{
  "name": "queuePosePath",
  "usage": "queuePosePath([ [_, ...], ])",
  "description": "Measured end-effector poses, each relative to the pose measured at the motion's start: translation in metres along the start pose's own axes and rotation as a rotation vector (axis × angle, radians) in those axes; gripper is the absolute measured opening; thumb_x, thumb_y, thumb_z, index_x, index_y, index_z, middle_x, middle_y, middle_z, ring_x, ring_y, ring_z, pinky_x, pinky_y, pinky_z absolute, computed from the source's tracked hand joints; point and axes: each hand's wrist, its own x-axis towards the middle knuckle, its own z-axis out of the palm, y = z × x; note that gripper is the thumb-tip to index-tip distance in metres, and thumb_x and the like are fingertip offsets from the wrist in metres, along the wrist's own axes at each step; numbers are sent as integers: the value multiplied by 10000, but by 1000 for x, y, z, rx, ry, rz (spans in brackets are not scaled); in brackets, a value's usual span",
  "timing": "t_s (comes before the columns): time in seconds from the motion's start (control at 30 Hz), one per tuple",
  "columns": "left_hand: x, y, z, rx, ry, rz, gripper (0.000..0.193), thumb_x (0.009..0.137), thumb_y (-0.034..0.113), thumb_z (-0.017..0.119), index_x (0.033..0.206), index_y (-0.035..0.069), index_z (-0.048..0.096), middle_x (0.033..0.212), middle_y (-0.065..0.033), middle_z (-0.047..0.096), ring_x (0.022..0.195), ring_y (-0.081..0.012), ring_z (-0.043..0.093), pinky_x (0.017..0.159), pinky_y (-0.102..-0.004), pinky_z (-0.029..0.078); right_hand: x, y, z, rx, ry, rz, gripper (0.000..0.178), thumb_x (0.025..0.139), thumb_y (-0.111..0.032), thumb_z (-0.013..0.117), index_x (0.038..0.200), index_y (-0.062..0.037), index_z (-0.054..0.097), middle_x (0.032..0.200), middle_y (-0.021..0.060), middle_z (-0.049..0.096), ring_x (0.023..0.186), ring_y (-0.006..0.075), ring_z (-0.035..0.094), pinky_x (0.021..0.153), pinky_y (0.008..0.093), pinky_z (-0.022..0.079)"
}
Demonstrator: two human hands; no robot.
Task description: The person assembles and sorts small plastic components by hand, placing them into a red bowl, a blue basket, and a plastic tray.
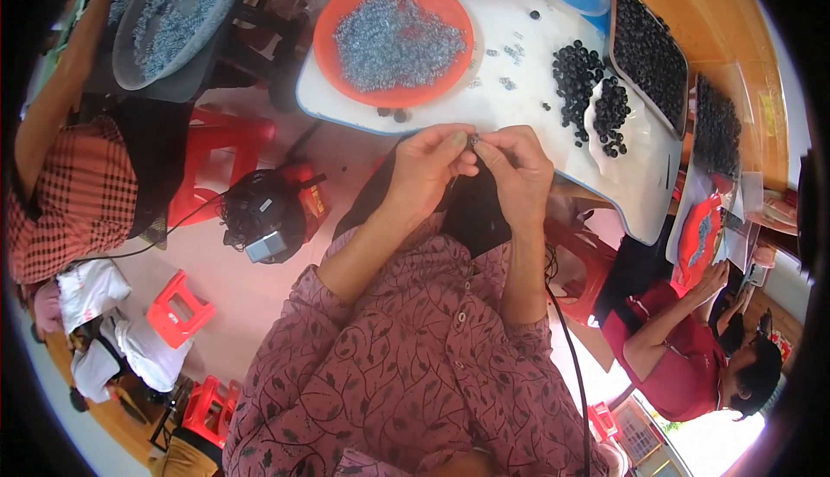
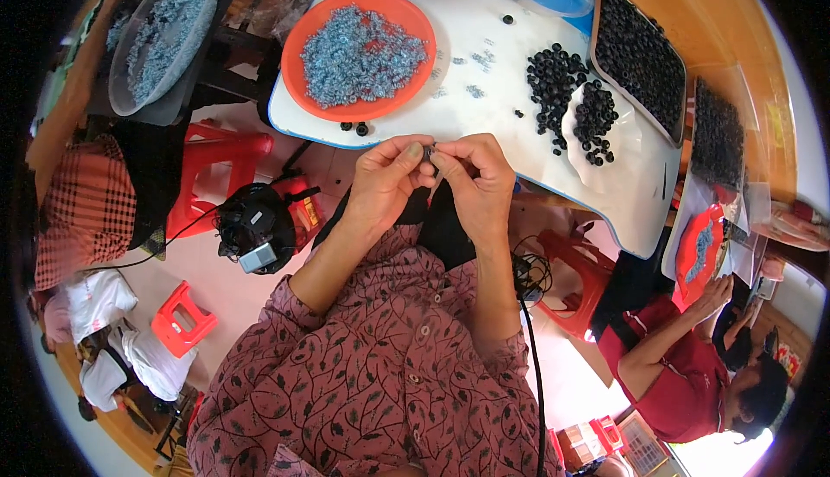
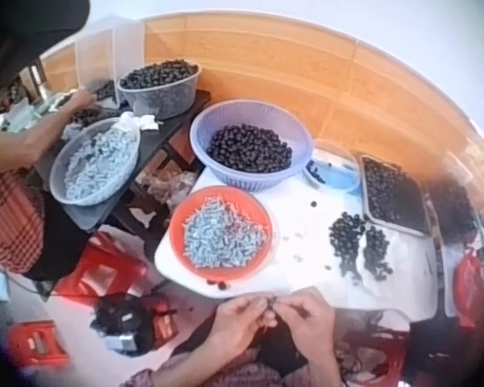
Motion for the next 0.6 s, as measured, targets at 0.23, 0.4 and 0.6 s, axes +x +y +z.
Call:
queuePosePath([
  [0.23,-7,-2,4,229,12,23,190,952,68,591,1103,-33,646,877,-68,665,741,-116,631,679,-254,549,-11,-16,-5,-121,-4,-52,112,821,42,713,924,6,688,882,39,587,738,97,605,641,220,491],
  [0.4,-14,-12,2,302,15,19,180,959,67,583,1100,-18,654,887,-73,662,742,-128,625,676,-268,542,-32,-27,-3,-215,-6,-85,113,847,45,688,955,12,684,883,55,587,747,113,623,650,224,507],
  [0.6,-12,-17,5,176,0,-101,189,960,88,588,1094,-31,647,929,-86,670,746,-122,629,664,-253,543,-39,-10,-12,2,75,17,98,872,40,657,963,12,679,896,52,608,774,102,612,685,213,493],
])
